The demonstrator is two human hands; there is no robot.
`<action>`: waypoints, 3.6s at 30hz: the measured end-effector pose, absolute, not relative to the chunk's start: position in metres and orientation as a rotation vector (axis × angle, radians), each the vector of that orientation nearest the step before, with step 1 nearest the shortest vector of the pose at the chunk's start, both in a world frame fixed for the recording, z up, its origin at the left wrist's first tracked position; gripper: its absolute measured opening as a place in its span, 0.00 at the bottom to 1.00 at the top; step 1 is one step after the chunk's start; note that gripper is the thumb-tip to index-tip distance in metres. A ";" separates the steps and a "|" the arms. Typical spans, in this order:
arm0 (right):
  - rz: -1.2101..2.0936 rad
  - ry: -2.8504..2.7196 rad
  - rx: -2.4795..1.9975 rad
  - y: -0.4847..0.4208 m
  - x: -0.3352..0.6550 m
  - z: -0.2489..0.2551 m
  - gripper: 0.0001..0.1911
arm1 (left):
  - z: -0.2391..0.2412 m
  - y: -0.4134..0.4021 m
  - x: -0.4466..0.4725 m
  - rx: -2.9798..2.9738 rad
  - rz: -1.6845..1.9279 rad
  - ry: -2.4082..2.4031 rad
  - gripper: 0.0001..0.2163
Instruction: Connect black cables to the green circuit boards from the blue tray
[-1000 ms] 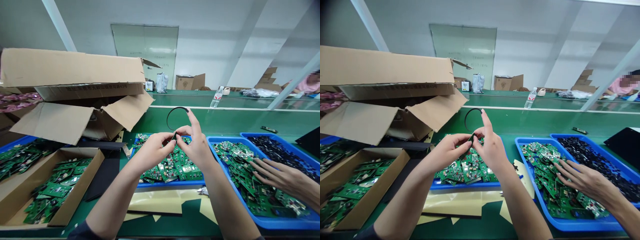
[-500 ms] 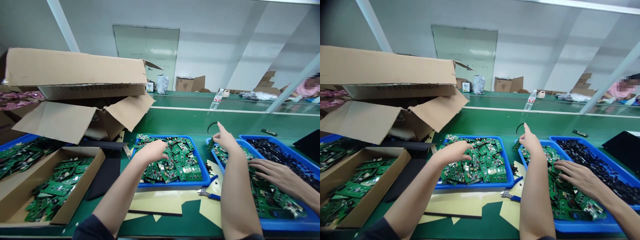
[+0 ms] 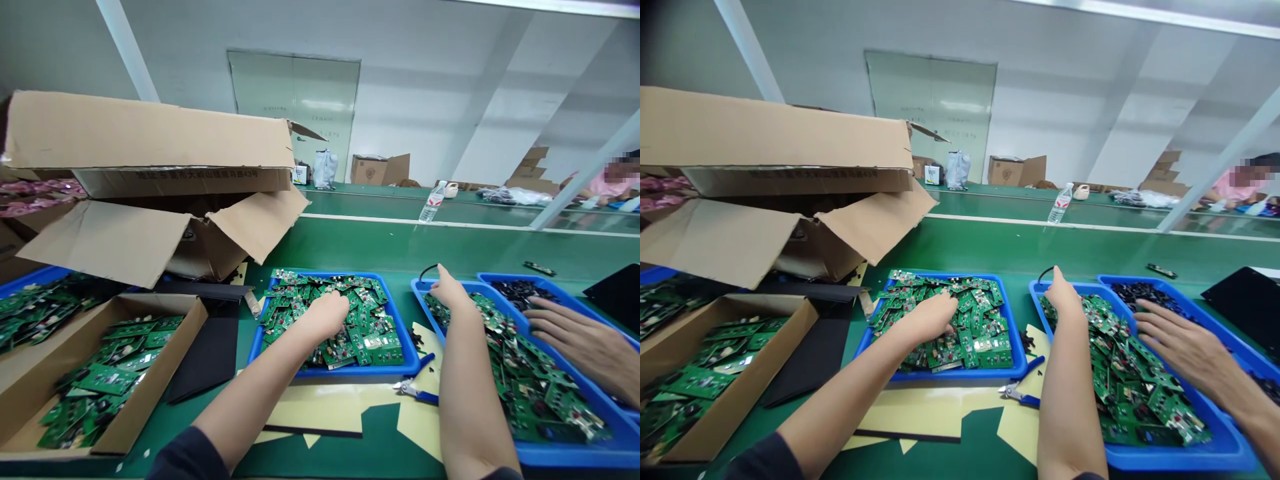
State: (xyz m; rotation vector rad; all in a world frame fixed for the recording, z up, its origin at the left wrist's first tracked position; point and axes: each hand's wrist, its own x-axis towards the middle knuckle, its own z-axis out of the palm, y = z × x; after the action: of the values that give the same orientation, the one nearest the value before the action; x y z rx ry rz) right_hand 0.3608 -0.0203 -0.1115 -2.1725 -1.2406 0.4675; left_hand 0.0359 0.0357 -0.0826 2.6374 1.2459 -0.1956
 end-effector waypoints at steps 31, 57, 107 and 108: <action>1.034 -1.021 -0.829 0.002 0.167 -0.043 0.54 | -0.029 0.024 0.001 1.618 1.212 0.628 0.20; 0.214 -1.530 -0.873 -0.018 0.167 -0.038 0.08 | -0.020 0.018 0.005 1.446 1.244 0.774 0.11; 0.272 -1.145 -0.822 -0.002 0.160 -0.050 0.01 | -0.011 0.003 0.004 1.354 0.847 0.618 0.19; 0.266 -1.145 -0.830 -0.004 0.163 -0.048 0.01 | -0.010 0.003 0.003 1.340 0.862 0.633 0.17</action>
State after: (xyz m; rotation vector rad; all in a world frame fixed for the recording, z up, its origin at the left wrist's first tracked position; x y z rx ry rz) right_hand 0.1632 -0.0036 -0.0482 -0.8303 -1.1446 0.2659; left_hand 0.0027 0.0031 -0.0097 1.3404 0.6335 0.8616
